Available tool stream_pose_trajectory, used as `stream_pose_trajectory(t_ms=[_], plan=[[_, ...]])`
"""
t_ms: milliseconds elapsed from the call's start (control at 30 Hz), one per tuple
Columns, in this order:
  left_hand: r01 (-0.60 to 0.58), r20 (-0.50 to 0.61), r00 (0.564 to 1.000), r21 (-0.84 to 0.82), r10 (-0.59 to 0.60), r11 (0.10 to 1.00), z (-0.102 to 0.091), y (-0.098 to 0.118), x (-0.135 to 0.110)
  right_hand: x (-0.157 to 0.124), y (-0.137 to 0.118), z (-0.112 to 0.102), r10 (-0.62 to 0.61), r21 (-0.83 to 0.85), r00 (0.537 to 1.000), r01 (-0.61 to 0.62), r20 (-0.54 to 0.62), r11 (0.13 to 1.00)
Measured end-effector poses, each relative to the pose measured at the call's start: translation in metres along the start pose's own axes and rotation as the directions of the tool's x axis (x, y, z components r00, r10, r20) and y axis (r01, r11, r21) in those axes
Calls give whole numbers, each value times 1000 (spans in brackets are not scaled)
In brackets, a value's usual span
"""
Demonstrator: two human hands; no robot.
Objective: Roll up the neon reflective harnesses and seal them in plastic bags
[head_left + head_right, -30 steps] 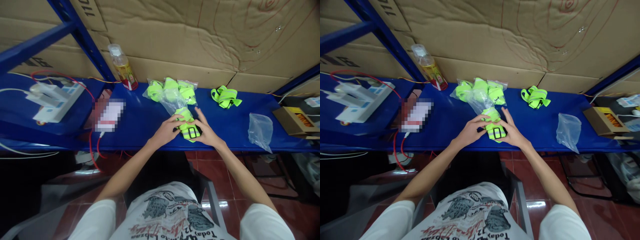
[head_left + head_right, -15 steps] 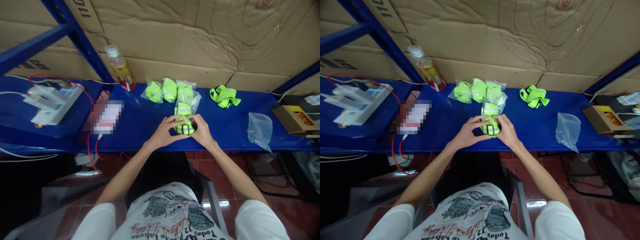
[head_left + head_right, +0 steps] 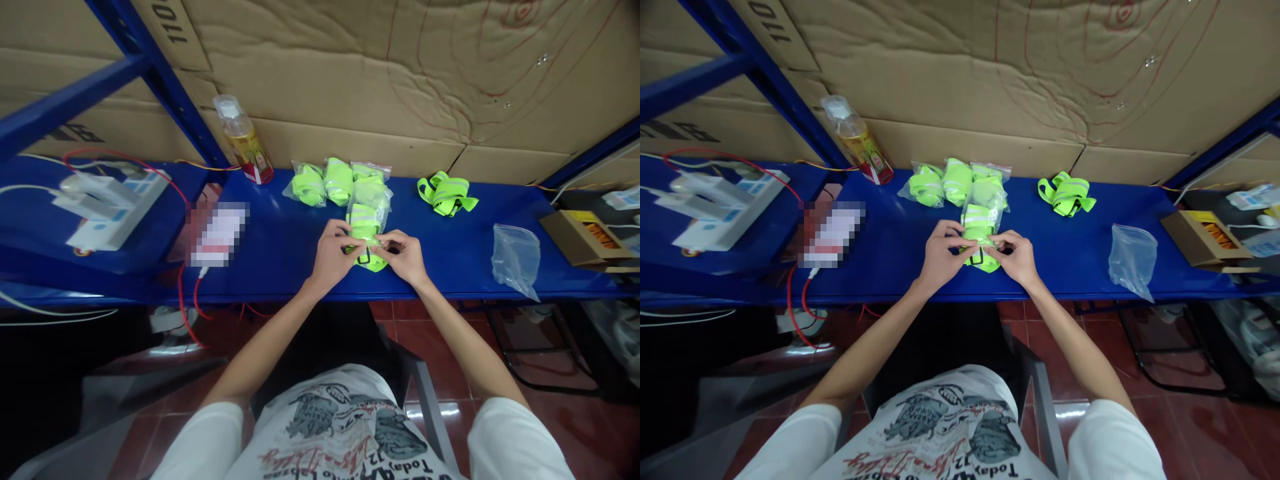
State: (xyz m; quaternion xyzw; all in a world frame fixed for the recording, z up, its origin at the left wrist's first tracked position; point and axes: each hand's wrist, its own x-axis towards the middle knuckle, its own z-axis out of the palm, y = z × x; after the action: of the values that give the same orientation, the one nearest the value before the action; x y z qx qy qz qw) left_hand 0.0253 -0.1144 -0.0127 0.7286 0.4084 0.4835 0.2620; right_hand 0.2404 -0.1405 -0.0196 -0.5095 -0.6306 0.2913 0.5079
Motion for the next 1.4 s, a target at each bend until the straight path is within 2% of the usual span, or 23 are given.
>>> stream_pose_trajectory(t_ms=[33, 100, 200, 300, 400, 433, 500, 600, 700, 800, 833, 867, 933, 1033, 1133, 1200, 1267, 1333, 1400], plan=[[11, -3, 1000, 16, -11, 1000, -1, -1, -2, 1, 0, 1, 9, -14, 1000, -9, -19, 1000], [21, 66, 998, 11, -22, 1000, -5, -4, -7, 1, -1, 3, 20, -45, 999, -22, -40, 999], [31, 181, 983, -102, -12, 994, -11, -3, -16, 0, -6, 8, 36, -14, 998, -37, -58, 999], [83, 91, 994, -187, -67, 979, -8, 3, -21, -4, -11, 16, 55, 77, 992, -47, -110, 996], [91, 11, 996, -133, -90, 987, -3, 7, -22, -10, -20, 18, 33, 33, 992, -29, -121, 999], [90, 8, 996, -116, -90, 989, -2, 7, -21, -13, -23, 15, 3, -26, 996, -5, -85, 1000], [87, 26, 996, -93, -85, 992, -2, 5, -19, -17, -31, 3, -80, -167, 995, 88, 58, 982], [54, 76, 996, -55, -49, 997, -6, 2, -15, -20, -35, -20, -157, -287, 936, 251, 314, 924], [-13, 211, 977, -80, 30, 997, -14, -2, -9, -20, -27, -38, -191, -279, 889, 325, 417, 904], [-106, 432, 886, -167, 169, 980, -27, -7, -2, -20, -15, -42, -222, -271, 901, 334, 372, 903], [-134, 475, 855, -181, 206, 974, -30, -8, -1, -21, -13, -40, -232, -274, 913, 330, 335, 903], [-158, 486, 844, -179, 227, 971, -32, -10, 0, -22, -12, -36, -241, -275, 924, 324, 296, 905], [-179, 417, 882, -140, 222, 974, -30, -10, 0, -26, -12, -26, -243, -267, 948, 294, 207, 918], [-166, 219, 959, -87, 181, 982, -17, -6, -4, -31, -18, -7, -180, -214, 982, 188, 58, 959], [-143, 82, 986, -46, 147, 989, -5, 1, -10, -33, -21, 7, -98, -186, 993, 84, -66, 979], [-157, 111, 981, -21, 158, 987, -6, 4, -13, -32, -19, 12, -68, -201, 991, 44, -112, 979], [-201, 242, 950, -14, 199, 979, -13, 7, -15, -30, -15, 13, -30, -157, 991, 8, -134, 988], [-236, 358, 907, -4, 221, 972, -23, 8, -17, -28, -13, 11, 21, -50, 993, -27, -116, 998], [-246, 371, 902, 21, 221, 969, -30, 7, -19, -27, -14, 6, 46, 34, 998, -44, -49, 998]])
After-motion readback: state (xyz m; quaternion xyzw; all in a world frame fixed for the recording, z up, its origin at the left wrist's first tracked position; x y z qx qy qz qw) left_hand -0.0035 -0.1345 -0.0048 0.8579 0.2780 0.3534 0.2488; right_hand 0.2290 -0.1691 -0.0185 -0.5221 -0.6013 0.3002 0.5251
